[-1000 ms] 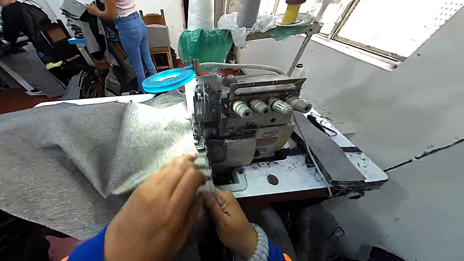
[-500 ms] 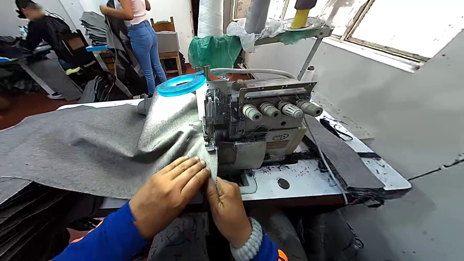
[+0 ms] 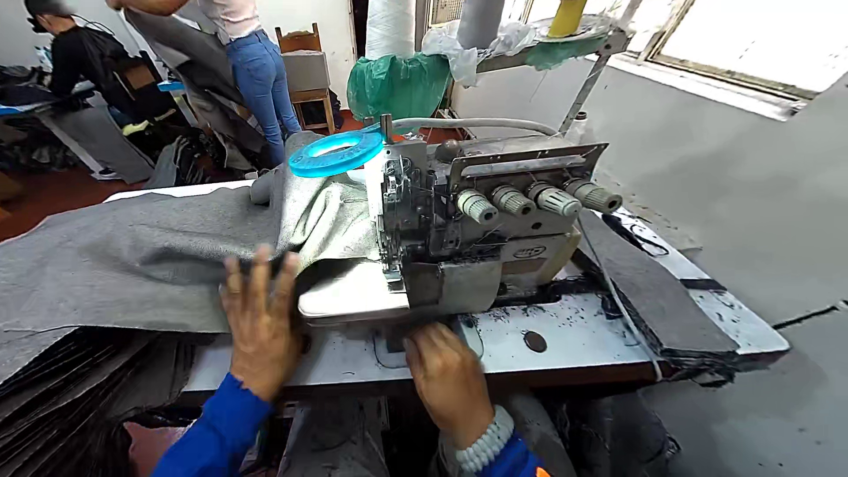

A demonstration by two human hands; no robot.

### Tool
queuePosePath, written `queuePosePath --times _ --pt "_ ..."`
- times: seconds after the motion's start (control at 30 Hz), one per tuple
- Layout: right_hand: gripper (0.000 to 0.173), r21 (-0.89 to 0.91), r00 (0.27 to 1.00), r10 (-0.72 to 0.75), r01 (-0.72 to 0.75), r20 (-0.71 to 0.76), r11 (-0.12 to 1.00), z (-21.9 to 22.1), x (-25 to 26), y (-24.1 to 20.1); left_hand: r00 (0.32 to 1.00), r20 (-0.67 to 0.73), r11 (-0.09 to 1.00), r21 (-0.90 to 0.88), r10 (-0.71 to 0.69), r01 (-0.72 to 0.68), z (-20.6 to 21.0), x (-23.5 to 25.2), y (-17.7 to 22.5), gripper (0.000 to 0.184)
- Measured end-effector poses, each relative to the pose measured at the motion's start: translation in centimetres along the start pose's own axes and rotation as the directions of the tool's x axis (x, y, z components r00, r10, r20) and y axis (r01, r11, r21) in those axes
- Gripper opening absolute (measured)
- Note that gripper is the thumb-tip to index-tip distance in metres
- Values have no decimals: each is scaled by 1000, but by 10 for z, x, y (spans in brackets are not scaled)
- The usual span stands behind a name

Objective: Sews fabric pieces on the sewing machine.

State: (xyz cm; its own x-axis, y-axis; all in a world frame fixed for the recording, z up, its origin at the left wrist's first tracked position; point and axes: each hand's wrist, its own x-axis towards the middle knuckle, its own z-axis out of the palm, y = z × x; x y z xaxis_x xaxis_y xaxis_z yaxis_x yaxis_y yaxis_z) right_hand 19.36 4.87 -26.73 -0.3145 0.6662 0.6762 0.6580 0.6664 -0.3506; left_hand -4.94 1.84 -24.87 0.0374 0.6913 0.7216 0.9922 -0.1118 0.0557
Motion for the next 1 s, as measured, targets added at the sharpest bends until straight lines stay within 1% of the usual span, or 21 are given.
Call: queuePosePath --times 0.03,0.07,0.13,0.17,0.23,0.27,0.3,0.33,0.37,0.4,0.43,0.47,0.53,0.6,0.67,0.7,0.73,0.83,0.87,0.97,1.0 --pt "36 -130 999 0 6 49 991 3 -1 0 984 91 988 -20 -150 152 12 0 -14 81" --pt "40 -214 993 43 -18 113 977 4 1 -4 945 193 961 -30 -263 274 24 7 -24 86" --pt "46 -280 963 146 -80 226 957 -2 3 -13 848 391 911 -54 -358 410 44 32 -31 85" --pt "50 -292 952 164 -84 260 953 -5 3 -14 808 466 893 -77 -360 443 50 48 -29 82" --pt "54 -295 944 155 -65 291 953 -7 0 -9 695 637 881 -53 -333 471 50 79 -28 88" --pt "55 -278 935 159 -69 317 958 -7 -3 -6 641 703 898 -6 -309 439 43 90 -30 87" --pt "55 -254 922 163 -73 352 964 -6 -7 -2 602 748 922 31 -278 386 26 98 -33 77" --pt "54 -235 917 150 -64 371 970 -5 -11 3 585 771 943 58 -251 328 2 102 -35 58" --pt "53 -218 922 124 -45 366 975 -3 -13 6 603 759 959 98 -245 267 -32 100 -38 40" --pt "52 -202 921 116 -42 371 978 -4 -13 7 655 710 965 153 -258 215 -71 91 -44 31" --pt "52 -192 921 112 -42 372 981 -5 -13 6 726 625 957 226 -287 183 -111 77 -53 25" --pt "52 -191 927 103 -35 360 981 -5 -14 6 756 555 928 318 -347 193 -153 64 -64 22" --pt "51 -193 942 78 -15 325 981 -3 -17 8 773 444 855 463 -453 235 -218 34 -91 20" --pt "51 -198 951 50 12 305 980 0 -18 11 810 389 847 479 -440 230 -251 12 -110 16" --pt "50 -189 949 33 29 313 981 0 -18 12 834 397 862 479 -383 167 -258 8 -111 5" --pt "50 -185 950 23 37 311 982 0 -19 12 809 434 853 501 -396 148 -258 14 -107 5" --pt "49 -176 951 13 44 310 983 -1 -19 13 762 486 837 531 -428 131 -256 23 -105 10" --pt "45 -143 969 -56 93 242 985 0 -22 18 552 646 821 555 -527 135 -256 62 -108 19" --pt "44 -126 971 -77 107 224 986 0 -24 20 517 682 838 525 -517 145 -258 72 -111 19" --pt "35 -58 973 -147 160 179 985 -5 -32 30 484 752 890 426 -448 162 -266 84 -113 11" --pt "32 -32 969 -158 166 190 986 -8 -34 32 467 769 894 427 -437 134 -267 82 -108 18"
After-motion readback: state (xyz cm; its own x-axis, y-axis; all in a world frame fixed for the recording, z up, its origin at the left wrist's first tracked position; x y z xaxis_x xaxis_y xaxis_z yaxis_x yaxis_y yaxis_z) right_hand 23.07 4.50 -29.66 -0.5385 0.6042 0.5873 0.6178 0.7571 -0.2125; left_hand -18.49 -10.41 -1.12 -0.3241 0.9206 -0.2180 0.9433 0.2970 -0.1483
